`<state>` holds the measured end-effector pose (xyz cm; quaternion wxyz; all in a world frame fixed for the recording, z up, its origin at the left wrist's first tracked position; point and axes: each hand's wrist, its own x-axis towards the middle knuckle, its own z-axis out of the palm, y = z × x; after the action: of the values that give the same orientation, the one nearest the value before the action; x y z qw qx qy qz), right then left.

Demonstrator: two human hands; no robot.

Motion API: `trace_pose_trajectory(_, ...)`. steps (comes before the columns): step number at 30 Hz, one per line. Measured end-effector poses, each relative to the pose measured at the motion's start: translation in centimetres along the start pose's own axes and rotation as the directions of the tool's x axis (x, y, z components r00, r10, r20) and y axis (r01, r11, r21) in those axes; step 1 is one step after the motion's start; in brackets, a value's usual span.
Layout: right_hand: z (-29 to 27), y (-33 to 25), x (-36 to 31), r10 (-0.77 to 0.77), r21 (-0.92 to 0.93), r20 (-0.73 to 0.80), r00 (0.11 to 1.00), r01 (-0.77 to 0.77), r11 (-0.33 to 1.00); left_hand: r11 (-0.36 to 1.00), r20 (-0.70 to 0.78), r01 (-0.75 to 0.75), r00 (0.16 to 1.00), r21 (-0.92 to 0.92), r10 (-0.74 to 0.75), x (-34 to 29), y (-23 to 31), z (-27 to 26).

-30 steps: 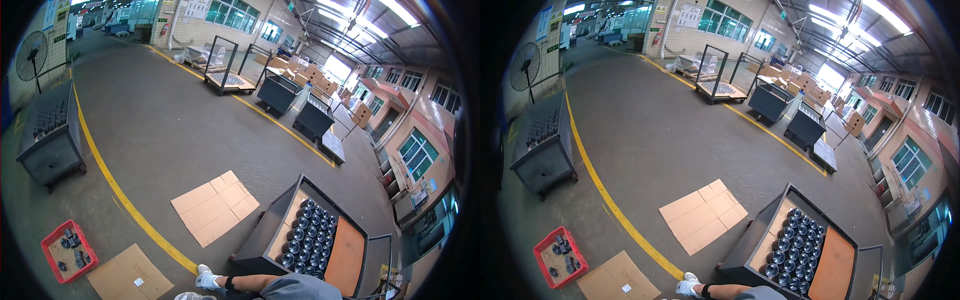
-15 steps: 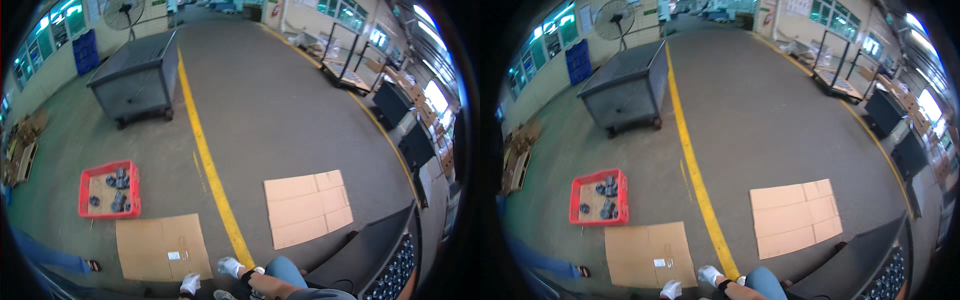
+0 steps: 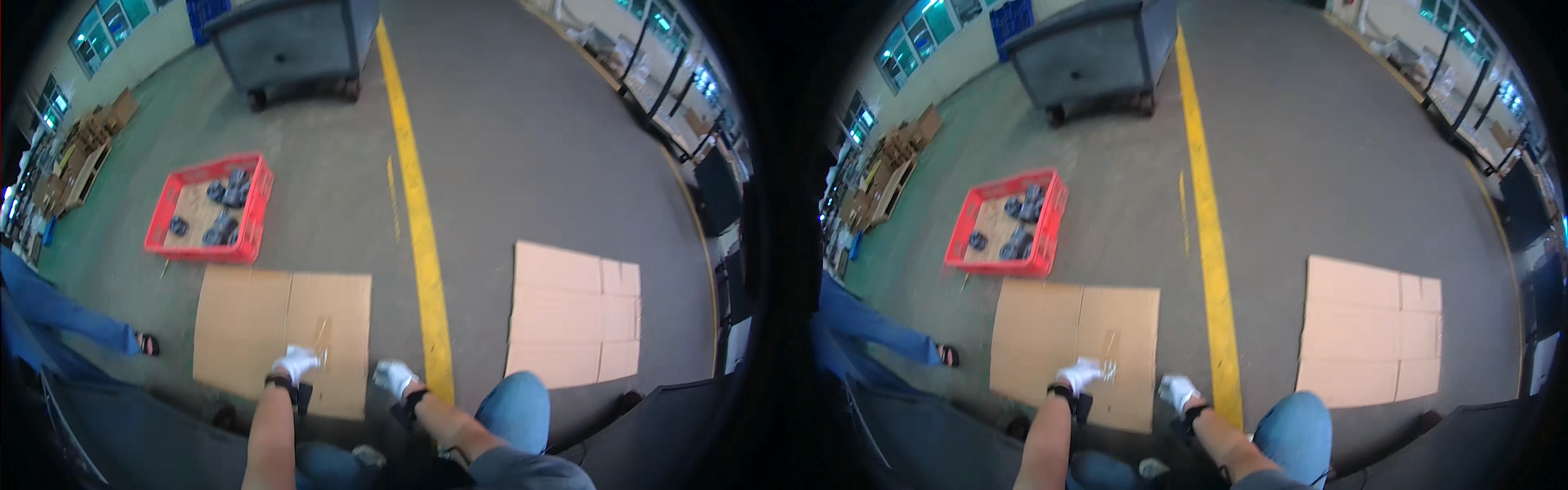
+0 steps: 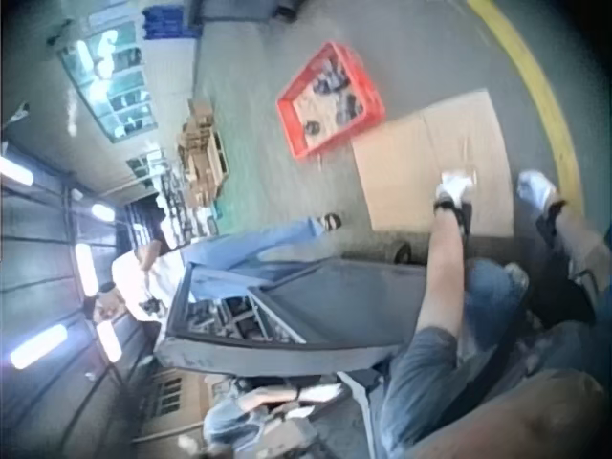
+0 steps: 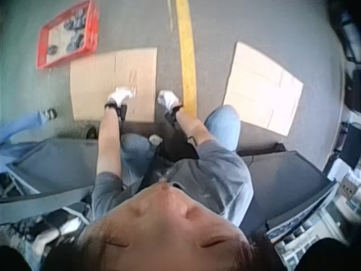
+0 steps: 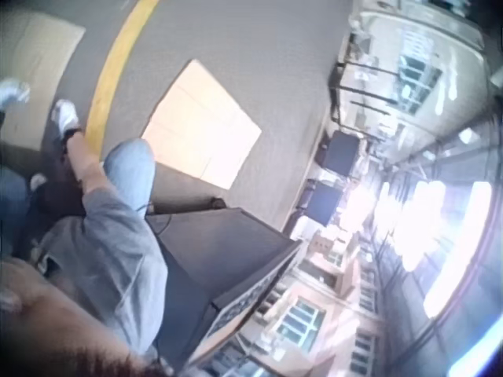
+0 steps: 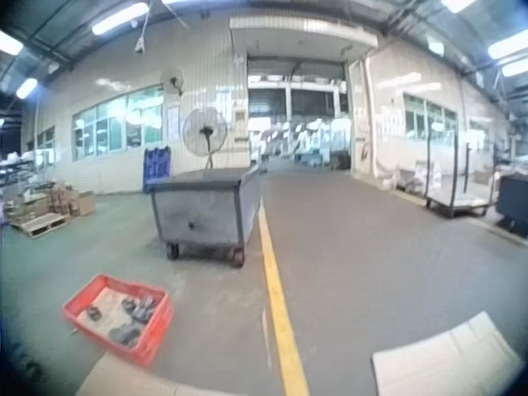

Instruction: Inspecting metal pistons for quality and sorting them into a storage bin.

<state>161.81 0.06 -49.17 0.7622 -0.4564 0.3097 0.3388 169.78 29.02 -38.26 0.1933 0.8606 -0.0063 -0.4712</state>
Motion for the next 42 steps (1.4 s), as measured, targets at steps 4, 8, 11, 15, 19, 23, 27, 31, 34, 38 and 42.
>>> trace_pose_trajectory(4,3.6,0.2,2.3,0.067,-0.034,0.013,0.998,-0.066,0.997,0.963,0.097,0.217,0.974,-0.161,-0.203,-1.2,-8.2,1.5)
trace_pose_trajectory(8,6.6,0.6,1.5,0.133,0.076,0.004,0.991,-0.133,0.988,0.909,0.229,0.387,0.909,-0.152,-0.348,-4.1,-10.6,4.6)
trace_pose_trajectory(11,6.9,1.4,1.0,0.129,0.075,0.016,0.992,-0.129,0.989,0.884,0.282,0.397,0.902,-0.247,-0.326,-4.4,-11.4,7.9)
trace_pose_trajectory(15,6.3,2.2,1.8,0.141,0.126,-0.028,0.990,-0.137,0.983,0.811,0.346,0.445,0.882,-0.380,-0.322,-4.1,-11.2,9.7)
trace_pose_trajectory(19,7.1,2.3,2.2,0.126,0.190,-0.041,0.991,-0.116,0.975,0.903,0.229,0.305,0.943,-0.304,-0.242,-4.0,-13.1,11.5)
trace_pose_trajectory(23,7.6,0.9,3.6,0.001,0.150,-0.139,0.990,0.019,0.989,0.908,0.258,0.329,0.930,-0.259,-0.264,-3.2,-13.0,11.9)
trace_pose_trajectory(27,9.4,-1.3,4.7,0.018,0.154,-0.102,0.995,-0.002,0.988,0.979,0.168,0.182,0.972,-0.091,-0.165,-2.5,-15.3,11.7)
trace_pose_trajectory(31,8.3,-2.0,5.5,0.044,0.117,-0.114,0.993,-0.031,0.993,0.962,0.187,0.218,0.964,-0.162,-0.187,-2.2,-14.0,11.1)
trace_pose_trajectory(34,8.8,-1.9,5.7,0.032,0.100,-0.104,0.994,-0.021,0.995,0.939,0.209,0.283,0.948,-0.197,-0.242,-3.3,-13.9,10.6)
trace_pose_trajectory(38,12.6,-1.7,6.6,0.003,0.083,-0.022,1.000,-0.002,0.997,0.881,0.213,0.337,0.937,-0.332,-0.278,-4.8,-14.3,10.3)
trace_pose_trajectory(42,9.5,-0.3,10.2,-0.290,-0.096,-0.347,0.892,0.274,0.957,0.841,0.232,0.347,0.934,-0.416,-0.271,-3.8,-12.1,10.7)
